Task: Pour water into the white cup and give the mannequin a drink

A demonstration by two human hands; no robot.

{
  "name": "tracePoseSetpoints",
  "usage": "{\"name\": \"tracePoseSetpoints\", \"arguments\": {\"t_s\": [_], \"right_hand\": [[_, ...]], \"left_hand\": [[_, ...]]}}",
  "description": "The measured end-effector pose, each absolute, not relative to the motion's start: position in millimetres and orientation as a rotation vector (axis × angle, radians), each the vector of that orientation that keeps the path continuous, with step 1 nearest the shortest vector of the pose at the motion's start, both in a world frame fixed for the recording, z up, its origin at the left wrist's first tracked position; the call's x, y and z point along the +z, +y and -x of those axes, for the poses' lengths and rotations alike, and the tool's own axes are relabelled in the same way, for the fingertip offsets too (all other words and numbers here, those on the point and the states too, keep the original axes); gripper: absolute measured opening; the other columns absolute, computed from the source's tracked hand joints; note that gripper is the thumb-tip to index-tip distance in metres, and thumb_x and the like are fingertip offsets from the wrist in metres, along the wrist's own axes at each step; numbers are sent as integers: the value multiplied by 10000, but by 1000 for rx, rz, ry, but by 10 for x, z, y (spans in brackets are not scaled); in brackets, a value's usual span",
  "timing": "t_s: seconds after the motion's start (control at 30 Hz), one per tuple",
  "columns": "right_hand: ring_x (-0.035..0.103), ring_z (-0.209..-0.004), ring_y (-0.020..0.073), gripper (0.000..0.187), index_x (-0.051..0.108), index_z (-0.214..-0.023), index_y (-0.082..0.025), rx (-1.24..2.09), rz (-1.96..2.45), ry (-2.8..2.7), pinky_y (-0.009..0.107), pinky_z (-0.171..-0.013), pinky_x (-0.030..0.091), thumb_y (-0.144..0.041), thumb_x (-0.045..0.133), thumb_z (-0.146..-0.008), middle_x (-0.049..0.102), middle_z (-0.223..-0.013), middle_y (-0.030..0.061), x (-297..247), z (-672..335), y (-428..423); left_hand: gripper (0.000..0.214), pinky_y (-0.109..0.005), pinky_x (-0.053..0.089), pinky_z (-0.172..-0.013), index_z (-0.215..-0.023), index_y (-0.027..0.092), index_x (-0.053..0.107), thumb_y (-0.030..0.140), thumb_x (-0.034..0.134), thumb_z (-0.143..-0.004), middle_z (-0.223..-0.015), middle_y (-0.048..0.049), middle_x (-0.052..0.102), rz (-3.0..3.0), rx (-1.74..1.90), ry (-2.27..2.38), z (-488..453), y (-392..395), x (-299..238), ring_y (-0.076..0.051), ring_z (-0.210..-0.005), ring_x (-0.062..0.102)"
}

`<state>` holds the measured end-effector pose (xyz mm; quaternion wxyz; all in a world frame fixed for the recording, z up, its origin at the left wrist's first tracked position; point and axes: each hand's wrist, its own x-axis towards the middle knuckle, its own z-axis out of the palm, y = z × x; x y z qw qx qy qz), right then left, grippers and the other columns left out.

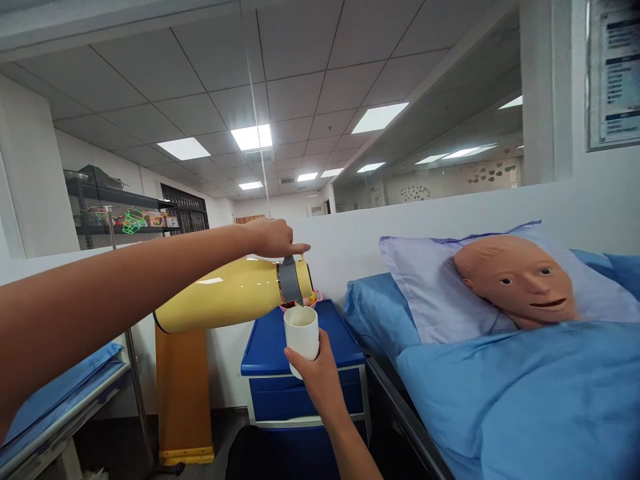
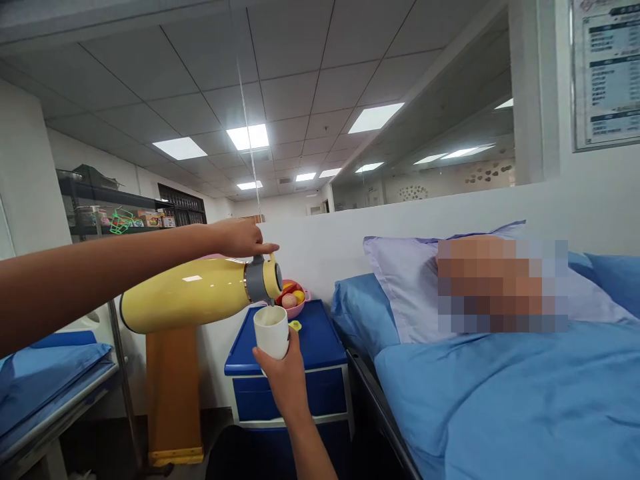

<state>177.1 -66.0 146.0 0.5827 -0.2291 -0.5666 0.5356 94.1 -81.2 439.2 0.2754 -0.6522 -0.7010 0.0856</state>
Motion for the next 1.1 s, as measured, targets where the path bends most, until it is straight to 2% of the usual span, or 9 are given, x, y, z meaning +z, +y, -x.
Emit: {"name": "tracePoseSetpoints", "arguments": {"t_s": [0.23, 0.33, 0.53, 0.83, 1.1], "right_hand": [[659, -845, 253, 530, 597, -1113, -211, 1247, 525, -1311, 344, -718, 542, -365, 799, -647, 705, -941, 30, 1455, -1762, -674], [655, -849, 248, 516, 599, -1102, -213, 1251, 512, -1312, 341, -722, 544, -361, 797, -649, 699, -936, 27, 1470, -1750, -685], [652, -889, 253, 542, 588, -1130, -214, 1268, 513, -1318, 340, -734, 542, -381, 794, -657, 693, -971, 33, 1496, -1721, -712], [660, -901, 257, 560, 598, -1147, -207, 1254, 546, -1284, 335, -736, 546, -390, 795, -655, 707, -999, 47, 1480, -1721, -720], [677, -883, 260, 604, 577, -1172, -207, 1302, 555, -1283, 339, -709, 557, -410, 798, -648, 719, -983, 47, 1434, -1695, -713]], "left_hand": [[821, -423, 444, -799, -859, 174, 783, 796, 248, -827, -921, -185, 714, 1815, 348, -1783, -967, -748, 4261, -314, -867, 648], [803, -421, 448, -773, -907, 172, 786, 745, 226, -857, -937, -195, 719, 1801, 438, -1750, -991, -756, 4210, -320, -867, 653], [703, -402, 445, -795, -996, 187, 779, 676, 289, -872, -986, -179, 725, 1778, 504, -1729, -1060, -797, 4194, -312, -918, 650], [629, -415, 412, -840, -912, 190, 788, 664, 378, -854, -971, -166, 722, 1800, 477, -1733, -1124, -752, 4212, -328, -964, 632], [629, -404, 406, -849, -876, 206, 783, 682, 372, -852, -970, -146, 727, 1792, 485, -1709, -1111, -720, 4198, -309, -968, 628]]}}
